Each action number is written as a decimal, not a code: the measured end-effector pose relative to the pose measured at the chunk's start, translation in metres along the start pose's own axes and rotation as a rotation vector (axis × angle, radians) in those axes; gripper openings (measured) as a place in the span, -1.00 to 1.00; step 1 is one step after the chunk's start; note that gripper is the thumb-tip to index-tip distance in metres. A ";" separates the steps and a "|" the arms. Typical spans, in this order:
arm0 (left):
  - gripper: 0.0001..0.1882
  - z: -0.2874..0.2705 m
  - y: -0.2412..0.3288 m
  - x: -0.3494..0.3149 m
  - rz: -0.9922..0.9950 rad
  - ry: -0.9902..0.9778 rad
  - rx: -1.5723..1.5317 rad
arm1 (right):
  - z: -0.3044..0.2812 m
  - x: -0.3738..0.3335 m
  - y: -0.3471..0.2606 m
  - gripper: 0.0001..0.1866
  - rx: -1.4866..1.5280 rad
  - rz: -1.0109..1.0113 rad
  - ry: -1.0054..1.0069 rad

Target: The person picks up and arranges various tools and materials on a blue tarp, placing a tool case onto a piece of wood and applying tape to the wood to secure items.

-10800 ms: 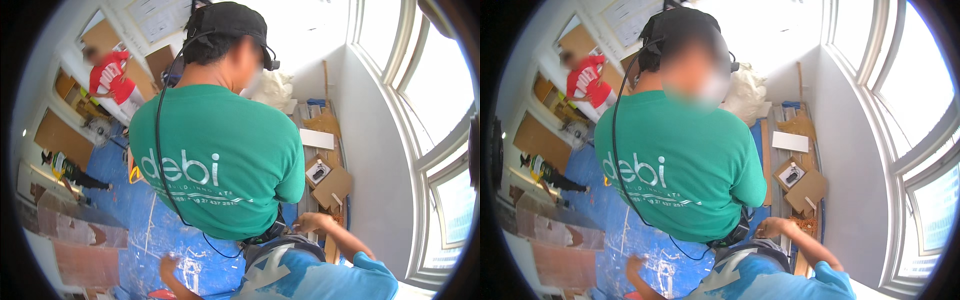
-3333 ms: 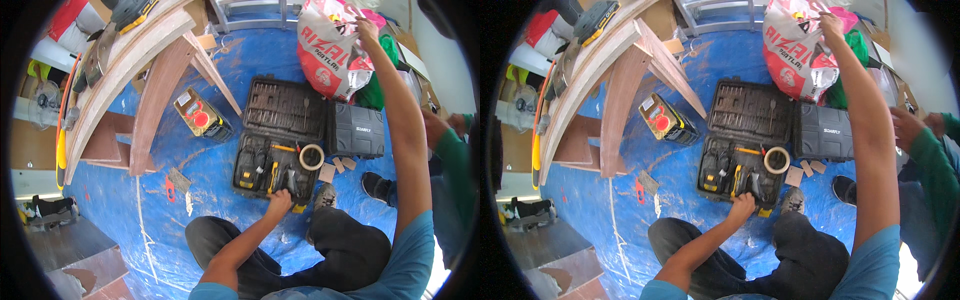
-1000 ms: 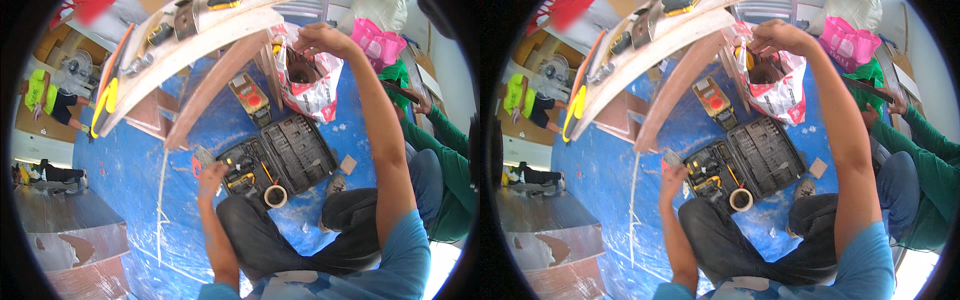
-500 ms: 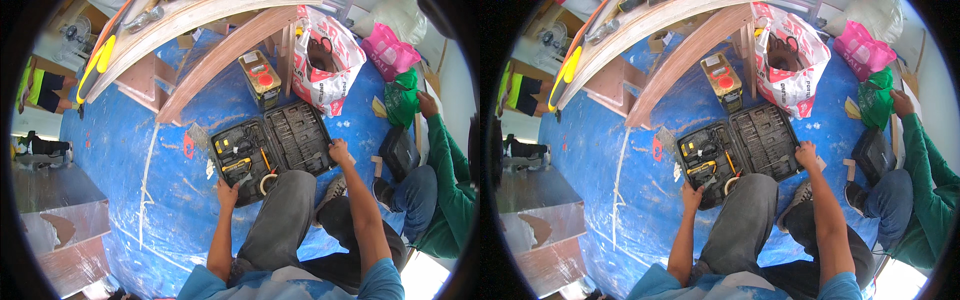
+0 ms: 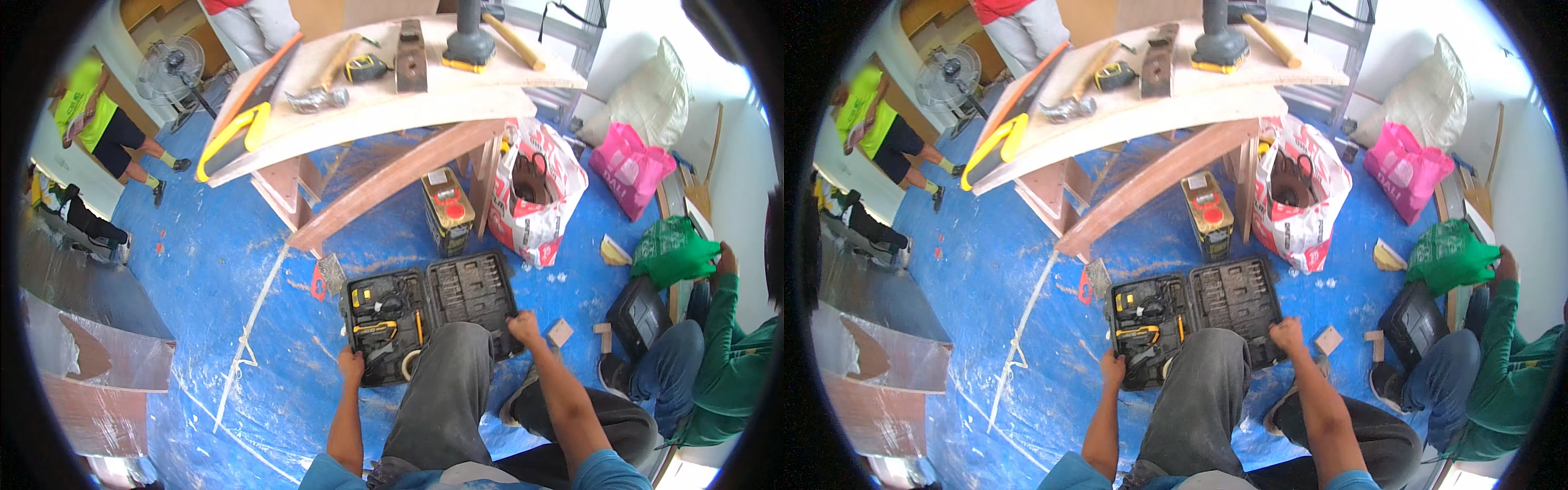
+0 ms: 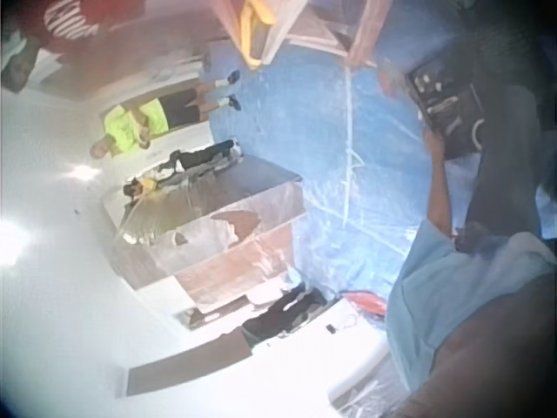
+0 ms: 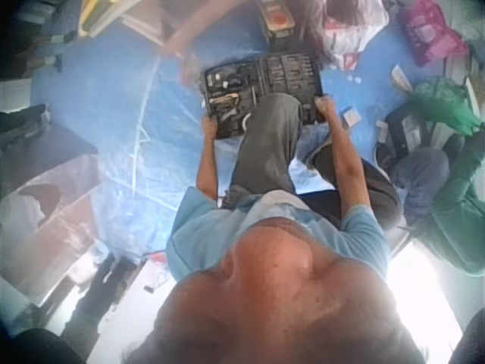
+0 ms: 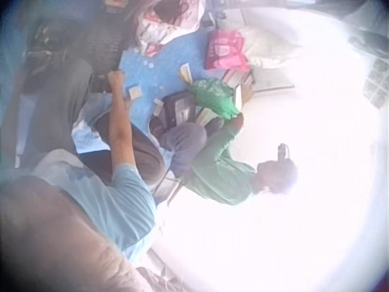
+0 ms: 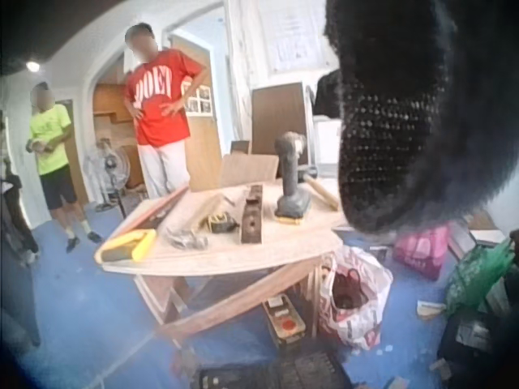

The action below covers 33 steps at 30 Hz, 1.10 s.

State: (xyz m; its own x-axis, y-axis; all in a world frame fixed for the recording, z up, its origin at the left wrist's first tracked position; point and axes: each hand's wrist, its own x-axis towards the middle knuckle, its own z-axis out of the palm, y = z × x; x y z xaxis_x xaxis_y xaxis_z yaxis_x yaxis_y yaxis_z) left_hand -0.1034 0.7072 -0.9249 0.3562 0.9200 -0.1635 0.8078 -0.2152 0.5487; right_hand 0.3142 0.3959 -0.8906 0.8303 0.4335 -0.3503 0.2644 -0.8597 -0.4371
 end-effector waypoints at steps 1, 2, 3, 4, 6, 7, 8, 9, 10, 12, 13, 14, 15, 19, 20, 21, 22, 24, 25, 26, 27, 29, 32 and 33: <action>-0.54 -0.010 -0.015 0.001 -0.046 0.059 -0.045 | 0.001 -0.009 -0.013 -0.41 0.036 -0.041 -0.082; -0.55 -0.017 -0.024 0.002 -0.088 0.110 -0.098 | -0.001 -0.015 -0.020 -0.38 0.064 -0.077 -0.159; -0.54 -0.019 -0.026 0.004 -0.112 0.133 -0.072 | -0.010 -0.014 -0.023 -0.36 0.084 -0.108 -0.225; -0.54 -0.025 -0.023 0.008 -0.134 0.162 -0.050 | -0.025 -0.004 -0.024 -0.40 0.052 -0.192 -0.353; -0.50 -0.022 0.005 0.019 -0.153 0.146 0.080 | -0.073 0.020 -0.017 -0.46 -0.033 -0.335 -0.593; -0.50 -0.031 0.018 0.022 -0.060 0.211 0.062 | -0.092 0.020 -0.038 -0.47 -0.172 -0.367 -0.588; -0.51 -0.051 0.022 0.022 0.016 0.277 0.073 | -0.112 0.002 -0.085 -0.47 -0.299 -0.408 -0.607; -0.51 -0.068 0.044 0.029 0.108 0.333 0.071 | -0.135 -0.015 -0.116 -0.47 -0.428 -0.436 -0.608; -0.53 -0.079 0.092 0.038 0.240 0.336 -0.013 | -0.155 -0.023 -0.119 -0.49 -0.516 -0.519 -0.604; -0.57 -0.134 0.152 0.059 0.415 0.474 -0.006 | -0.193 -0.096 -0.198 -0.56 -0.705 -0.771 -0.688; -0.56 -0.148 0.205 0.073 0.497 0.486 -0.068 | -0.209 -0.118 -0.197 -0.60 -0.591 -0.938 -0.730; -0.57 -0.167 0.272 0.076 0.671 0.564 -0.120 | -0.220 -0.144 -0.188 -0.63 -0.467 -1.087 -0.774; -0.61 -0.200 0.320 0.083 0.812 0.651 -0.148 | -0.226 -0.179 -0.188 -0.64 -0.353 -1.206 -0.750; -0.44 -0.279 0.486 0.137 1.128 0.834 -0.202 | -0.278 -0.286 -0.209 -0.61 -0.265 -1.194 -0.915; -0.39 -0.290 0.509 0.170 1.164 0.768 -0.099 | -0.278 -0.296 -0.210 -0.61 -0.246 -1.188 -0.966; -0.34 -0.298 0.528 0.201 1.207 0.701 -0.008 | -0.277 -0.303 -0.209 -0.61 -0.228 -1.174 -1.008; -0.29 -0.296 0.550 0.219 1.180 0.598 0.074 | -0.276 -0.305 -0.206 -0.64 -0.320 -1.183 -0.951; -0.23 -0.298 0.569 0.259 1.122 0.393 0.277 | -0.259 -0.297 -0.198 -0.68 -0.321 -1.198 -0.749; -0.21 -0.301 0.583 0.279 1.099 0.303 0.363 | -0.259 -0.295 -0.194 -0.70 -0.334 -1.203 -0.634; -0.23 -0.311 0.587 0.293 1.105 0.249 0.399 | -0.264 -0.293 -0.190 -0.71 -0.412 -1.195 -0.499; -0.25 -0.306 0.595 0.298 1.113 0.180 0.431 | -0.270 -0.292 -0.187 -0.73 -0.486 -1.164 -0.375; -0.34 -0.289 0.617 0.267 0.815 -0.205 0.413 | -0.273 -0.281 -0.171 -0.73 -0.651 -1.038 -0.263; -0.48 -0.316 0.589 0.285 0.942 0.264 0.469 | -0.271 -0.280 -0.161 -0.70 -0.789 -1.006 -0.211; -0.50 -0.316 0.580 0.272 0.904 0.454 0.441 | -0.272 -0.279 -0.157 -0.70 -0.761 -0.986 -0.261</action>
State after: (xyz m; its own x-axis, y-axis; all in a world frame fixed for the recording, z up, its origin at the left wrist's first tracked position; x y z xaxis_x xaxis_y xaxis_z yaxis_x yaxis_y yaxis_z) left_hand 0.3137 0.9362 -0.3925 0.7675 0.3793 0.5168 0.4649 -0.8844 -0.0415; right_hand 0.1743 0.3368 -0.4987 0.0244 0.9405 -0.3389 0.9978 -0.0440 -0.0502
